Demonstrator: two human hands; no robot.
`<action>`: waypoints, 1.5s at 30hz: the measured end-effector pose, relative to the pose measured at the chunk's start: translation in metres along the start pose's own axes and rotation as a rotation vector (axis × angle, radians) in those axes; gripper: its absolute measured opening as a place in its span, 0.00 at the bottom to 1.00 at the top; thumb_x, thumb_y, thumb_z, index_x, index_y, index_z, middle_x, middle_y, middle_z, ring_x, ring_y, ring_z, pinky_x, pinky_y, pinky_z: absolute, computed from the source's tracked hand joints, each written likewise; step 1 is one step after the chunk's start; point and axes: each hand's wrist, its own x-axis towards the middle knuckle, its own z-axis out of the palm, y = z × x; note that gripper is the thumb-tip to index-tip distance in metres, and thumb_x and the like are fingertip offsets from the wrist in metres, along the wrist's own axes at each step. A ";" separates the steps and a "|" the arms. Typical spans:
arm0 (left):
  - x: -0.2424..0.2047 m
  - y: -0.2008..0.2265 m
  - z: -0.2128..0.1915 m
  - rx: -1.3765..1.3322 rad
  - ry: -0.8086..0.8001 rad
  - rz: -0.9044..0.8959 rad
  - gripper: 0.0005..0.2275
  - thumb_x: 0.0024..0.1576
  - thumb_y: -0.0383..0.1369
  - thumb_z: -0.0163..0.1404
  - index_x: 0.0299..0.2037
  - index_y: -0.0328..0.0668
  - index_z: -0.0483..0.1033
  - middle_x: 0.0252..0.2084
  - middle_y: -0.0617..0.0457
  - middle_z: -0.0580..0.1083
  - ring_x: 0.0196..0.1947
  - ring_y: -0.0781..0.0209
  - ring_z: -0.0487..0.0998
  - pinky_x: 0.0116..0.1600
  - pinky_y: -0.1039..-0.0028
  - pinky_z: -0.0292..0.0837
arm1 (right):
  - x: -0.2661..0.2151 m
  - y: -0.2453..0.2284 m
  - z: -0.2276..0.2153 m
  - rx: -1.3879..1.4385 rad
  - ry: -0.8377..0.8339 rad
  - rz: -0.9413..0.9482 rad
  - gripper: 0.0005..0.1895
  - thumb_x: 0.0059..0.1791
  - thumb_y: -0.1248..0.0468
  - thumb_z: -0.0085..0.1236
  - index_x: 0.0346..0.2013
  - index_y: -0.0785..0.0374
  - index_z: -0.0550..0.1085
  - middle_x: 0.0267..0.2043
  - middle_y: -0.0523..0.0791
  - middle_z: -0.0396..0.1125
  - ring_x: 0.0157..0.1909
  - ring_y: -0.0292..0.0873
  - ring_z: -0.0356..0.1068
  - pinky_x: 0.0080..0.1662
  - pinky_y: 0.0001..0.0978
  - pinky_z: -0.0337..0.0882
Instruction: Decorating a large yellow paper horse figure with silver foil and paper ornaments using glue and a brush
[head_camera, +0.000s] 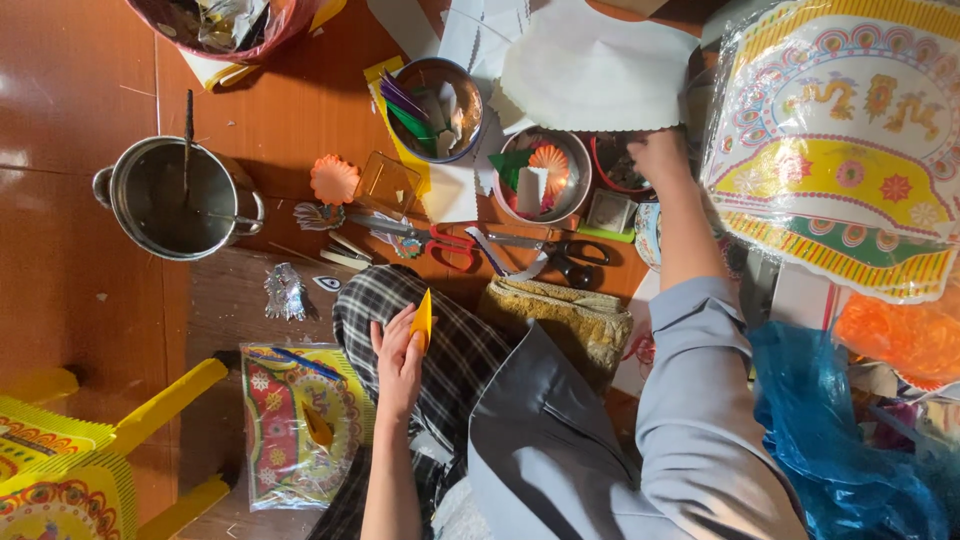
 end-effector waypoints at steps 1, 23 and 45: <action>0.000 0.001 0.000 -0.007 0.002 -0.004 0.15 0.65 0.38 0.36 0.50 0.49 0.78 0.55 0.49 0.73 0.66 0.52 0.63 0.70 0.51 0.21 | -0.001 0.003 0.005 -0.016 0.015 -0.238 0.11 0.52 0.67 0.52 0.44 0.73 0.76 0.38 0.59 0.72 0.40 0.58 0.73 0.43 0.49 0.73; -0.001 -0.001 0.000 0.026 -0.003 -0.011 0.15 0.65 0.37 0.36 0.51 0.50 0.78 0.56 0.48 0.73 0.66 0.52 0.63 0.70 0.50 0.21 | -0.027 -0.012 0.000 -0.211 0.041 -0.044 0.16 0.53 0.69 0.45 0.49 0.83 0.69 0.49 0.62 0.68 0.51 0.62 0.69 0.47 0.50 0.73; -0.002 -0.002 0.003 0.018 0.010 -0.005 0.15 0.65 0.37 0.37 0.51 0.51 0.78 0.55 0.49 0.74 0.65 0.51 0.63 0.70 0.48 0.22 | -0.060 -0.025 -0.049 -0.161 0.063 -0.188 0.11 0.46 0.69 0.58 0.41 0.71 0.77 0.45 0.61 0.70 0.50 0.64 0.69 0.49 0.54 0.70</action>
